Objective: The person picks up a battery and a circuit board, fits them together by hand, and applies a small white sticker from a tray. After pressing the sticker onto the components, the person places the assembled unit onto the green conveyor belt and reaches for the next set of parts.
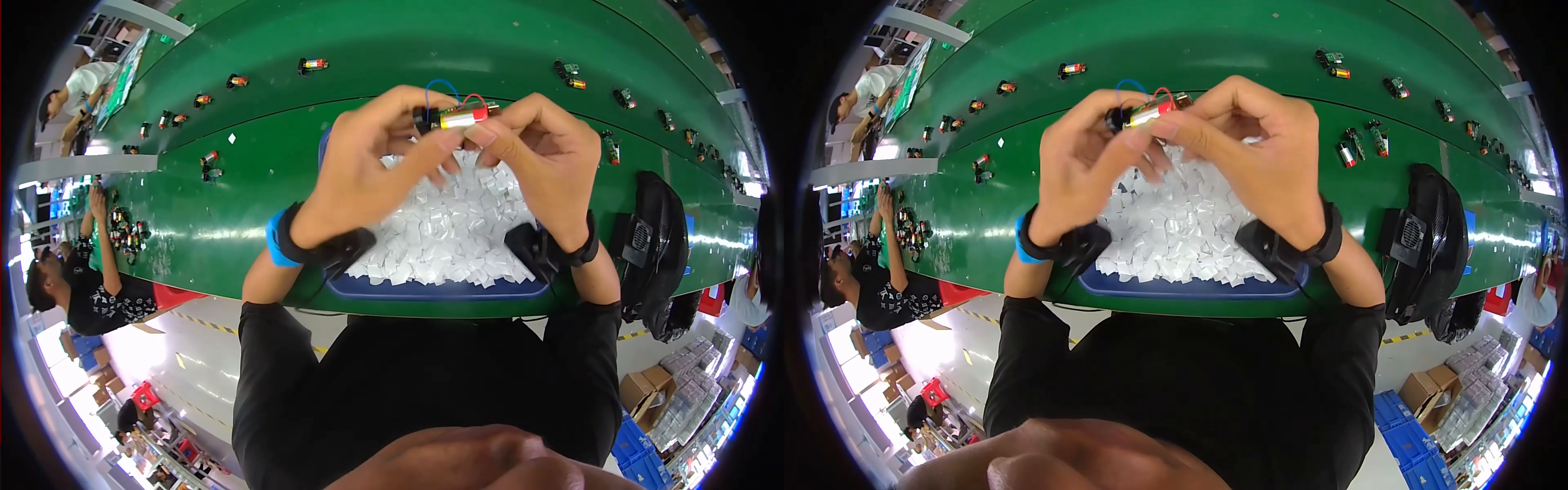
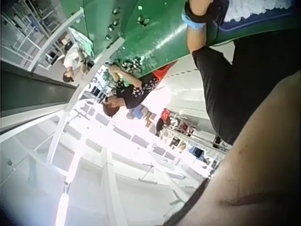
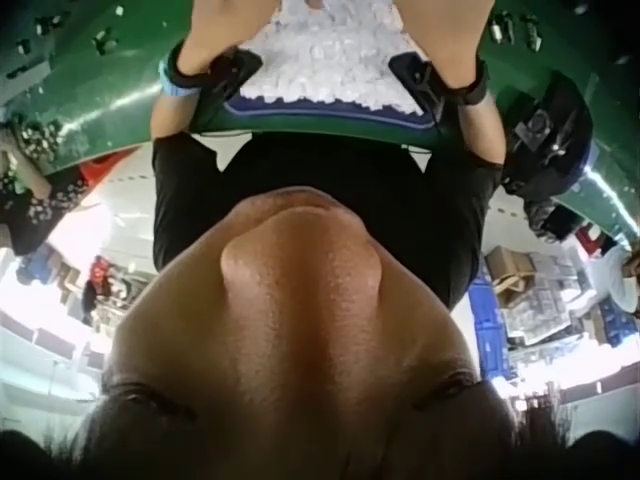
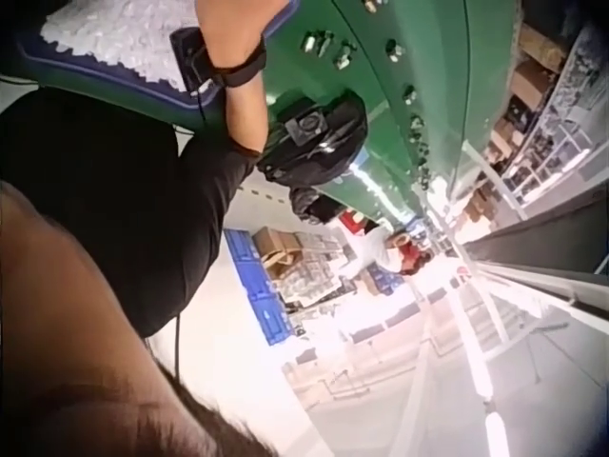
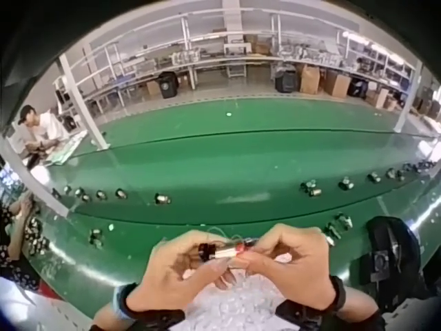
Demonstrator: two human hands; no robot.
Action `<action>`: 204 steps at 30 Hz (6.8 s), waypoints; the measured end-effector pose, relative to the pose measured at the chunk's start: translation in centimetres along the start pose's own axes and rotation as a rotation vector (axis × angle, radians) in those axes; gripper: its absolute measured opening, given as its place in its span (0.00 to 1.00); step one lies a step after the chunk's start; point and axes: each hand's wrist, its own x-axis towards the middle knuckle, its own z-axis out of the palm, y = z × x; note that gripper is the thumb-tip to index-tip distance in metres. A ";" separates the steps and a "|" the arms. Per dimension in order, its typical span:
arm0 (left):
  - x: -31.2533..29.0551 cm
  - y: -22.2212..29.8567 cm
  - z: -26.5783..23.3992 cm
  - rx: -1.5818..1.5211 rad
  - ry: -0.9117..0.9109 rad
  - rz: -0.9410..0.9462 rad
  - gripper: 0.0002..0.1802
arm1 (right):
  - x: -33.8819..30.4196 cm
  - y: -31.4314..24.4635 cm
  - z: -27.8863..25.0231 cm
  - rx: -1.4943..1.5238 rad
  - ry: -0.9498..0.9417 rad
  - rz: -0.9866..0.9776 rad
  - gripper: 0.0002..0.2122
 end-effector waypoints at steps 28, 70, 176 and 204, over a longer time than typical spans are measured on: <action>7.9 -16.0 -3.4 1.013 0.286 0.330 0.27 | 6.7 21.7 -23.1 -1.290 -0.087 0.087 0.14; 0.9 0.1 -2.0 -0.035 -0.229 0.038 0.21 | 0.5 -0.7 -0.3 -0.147 -0.040 0.129 0.07; 0.6 -1.5 -2.6 -1.069 -0.271 -0.675 0.13 | 1.3 -1.4 -0.7 -0.457 -0.351 -0.515 0.12; -0.1 -0.3 -0.9 -0.516 -0.286 -0.283 0.17 | 0.2 -1.5 0.1 -0.889 -0.002 -0.646 0.14</action>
